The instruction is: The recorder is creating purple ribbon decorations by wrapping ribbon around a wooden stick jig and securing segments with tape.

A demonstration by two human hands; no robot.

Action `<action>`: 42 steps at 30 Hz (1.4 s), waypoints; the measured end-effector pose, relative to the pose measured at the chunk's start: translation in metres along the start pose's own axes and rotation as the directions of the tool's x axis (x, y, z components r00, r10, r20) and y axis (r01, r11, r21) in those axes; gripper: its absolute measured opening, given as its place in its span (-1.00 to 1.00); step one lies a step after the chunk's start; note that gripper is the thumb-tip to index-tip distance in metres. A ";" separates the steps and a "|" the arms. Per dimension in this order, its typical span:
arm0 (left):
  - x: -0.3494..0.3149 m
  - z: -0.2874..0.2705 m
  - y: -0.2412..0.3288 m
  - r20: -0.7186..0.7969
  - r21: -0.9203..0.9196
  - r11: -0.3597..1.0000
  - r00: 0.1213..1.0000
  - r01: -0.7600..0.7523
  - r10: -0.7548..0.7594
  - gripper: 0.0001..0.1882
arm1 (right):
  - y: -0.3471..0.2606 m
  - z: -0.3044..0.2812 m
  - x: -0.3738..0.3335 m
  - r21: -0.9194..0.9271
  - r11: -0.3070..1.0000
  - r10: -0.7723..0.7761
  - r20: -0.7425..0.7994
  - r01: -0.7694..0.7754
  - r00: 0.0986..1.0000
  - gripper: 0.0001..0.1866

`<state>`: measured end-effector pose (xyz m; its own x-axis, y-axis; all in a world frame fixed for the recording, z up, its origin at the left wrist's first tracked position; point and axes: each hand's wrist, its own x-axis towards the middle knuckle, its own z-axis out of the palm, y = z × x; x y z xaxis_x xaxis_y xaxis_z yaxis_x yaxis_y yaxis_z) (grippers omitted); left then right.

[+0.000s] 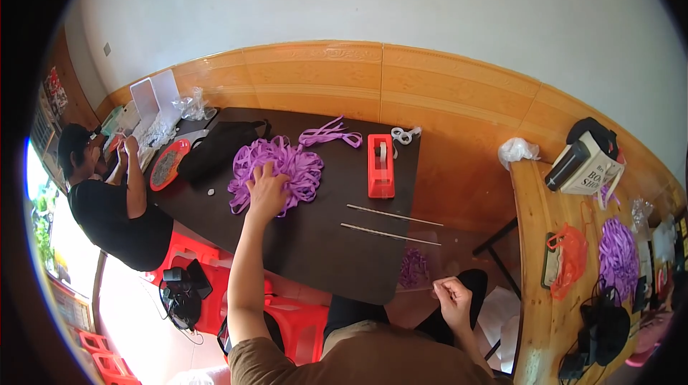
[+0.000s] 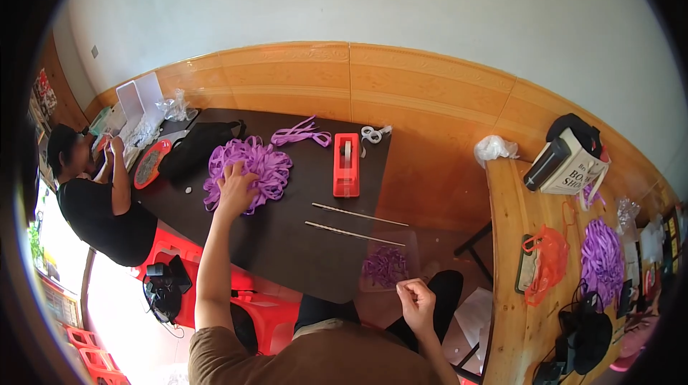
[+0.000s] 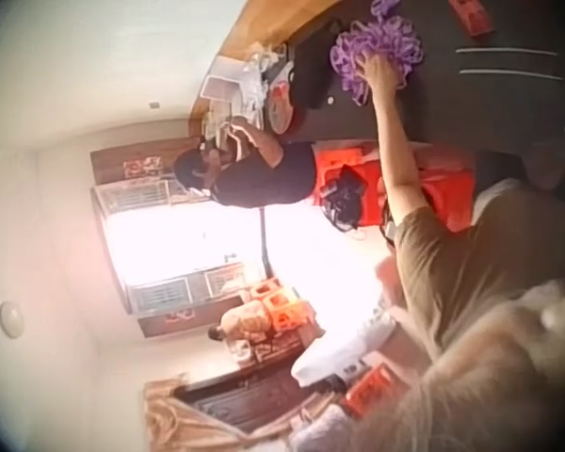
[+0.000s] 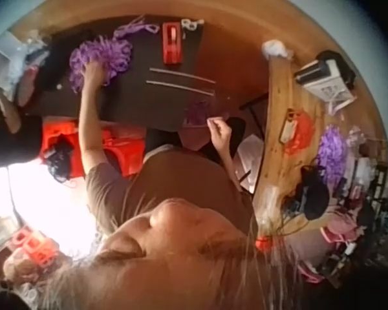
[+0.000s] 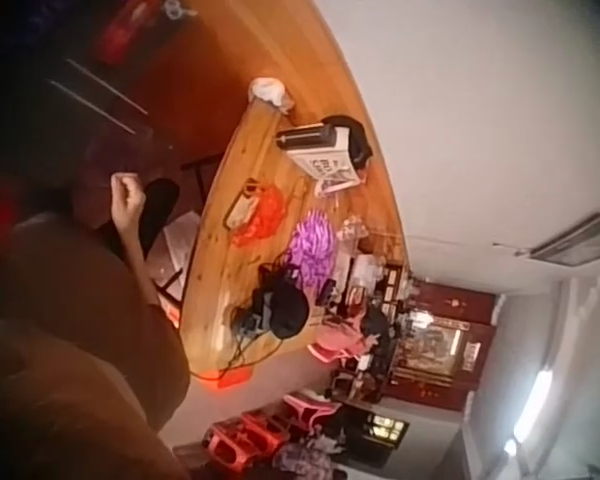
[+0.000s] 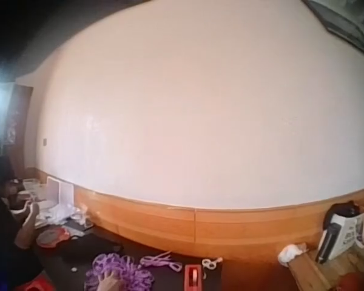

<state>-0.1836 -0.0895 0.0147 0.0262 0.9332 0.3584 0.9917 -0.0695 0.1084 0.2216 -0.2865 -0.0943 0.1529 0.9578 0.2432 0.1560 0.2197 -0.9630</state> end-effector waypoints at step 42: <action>0.137 -0.289 0.079 -0.668 -0.722 0.286 0.742 -0.630 -0.052 -0.84 | -0.022 0.003 0.012 -0.104 0.986 -0.131 0.015 0.132 0.991 -0.94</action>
<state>-0.1381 -0.0691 0.3406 -0.1160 0.4607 0.8799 0.1756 -0.8624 0.4747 0.2173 -0.2789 -0.0702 0.1165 0.9235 0.3654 0.2756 0.3234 -0.9052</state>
